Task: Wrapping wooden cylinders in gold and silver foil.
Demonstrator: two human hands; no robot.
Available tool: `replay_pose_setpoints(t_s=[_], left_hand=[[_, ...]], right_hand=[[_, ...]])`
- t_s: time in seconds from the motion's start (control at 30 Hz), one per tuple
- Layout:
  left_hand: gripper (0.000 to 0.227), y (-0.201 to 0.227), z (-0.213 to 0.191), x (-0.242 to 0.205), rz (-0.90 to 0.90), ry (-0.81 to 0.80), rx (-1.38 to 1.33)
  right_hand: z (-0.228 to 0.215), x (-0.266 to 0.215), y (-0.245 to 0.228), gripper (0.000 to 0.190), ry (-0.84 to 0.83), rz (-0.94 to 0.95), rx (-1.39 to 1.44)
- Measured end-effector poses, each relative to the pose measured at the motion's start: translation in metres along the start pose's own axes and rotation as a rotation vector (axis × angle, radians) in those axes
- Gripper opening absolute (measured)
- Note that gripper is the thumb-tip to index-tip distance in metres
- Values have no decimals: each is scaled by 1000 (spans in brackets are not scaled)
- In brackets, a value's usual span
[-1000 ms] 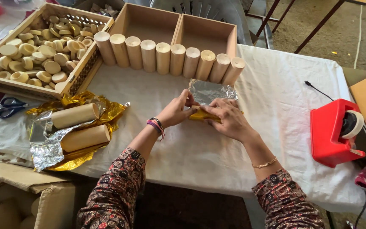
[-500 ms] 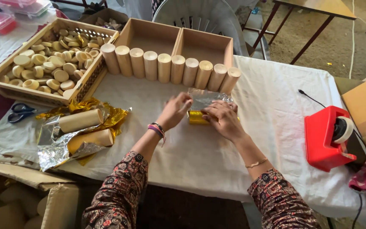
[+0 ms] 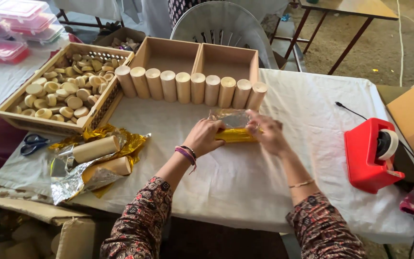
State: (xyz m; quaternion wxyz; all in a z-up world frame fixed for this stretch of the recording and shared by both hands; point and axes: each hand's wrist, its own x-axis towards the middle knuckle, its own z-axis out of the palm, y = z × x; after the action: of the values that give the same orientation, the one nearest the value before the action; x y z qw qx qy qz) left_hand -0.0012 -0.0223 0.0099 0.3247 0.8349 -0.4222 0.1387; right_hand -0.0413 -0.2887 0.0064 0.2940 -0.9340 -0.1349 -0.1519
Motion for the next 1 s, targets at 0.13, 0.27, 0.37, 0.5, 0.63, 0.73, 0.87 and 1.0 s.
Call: replay_pose_setpoints(t_s=[0.13, 0.27, 0.37, 0.5, 0.63, 0.73, 0.87, 1.0], left_hand=[[34, 0, -9, 10, -96, -102, -69], [42, -11, -10, 15, -141, -145, -176], [43, -26, -7, 17, -203, -237, -213], [43, -46, 0, 16, -275, -368, -392], [43, -56, 3, 14, -279, -420, -437], [42, -65, 4, 12, -299, -447, -383], [40, -91, 7, 5, -367, -289, -522], [29, -62, -19, 7, -359, 68, -293]], right_hand=[[-25, -4, 48, 69, -27, 256, 375], [-35, -3, 28, 75, -46, 174, 370], [-31, -5, -9, 62, 72, -80, 115], [-7, -8, -50, 40, 16, -317, -98], [8, -8, -60, 39, -123, -283, -132], [15, -2, -55, 36, -123, -226, -154], [17, 3, -49, 35, -117, -237, -191], [18, 13, -44, 35, -160, -226, -199]])
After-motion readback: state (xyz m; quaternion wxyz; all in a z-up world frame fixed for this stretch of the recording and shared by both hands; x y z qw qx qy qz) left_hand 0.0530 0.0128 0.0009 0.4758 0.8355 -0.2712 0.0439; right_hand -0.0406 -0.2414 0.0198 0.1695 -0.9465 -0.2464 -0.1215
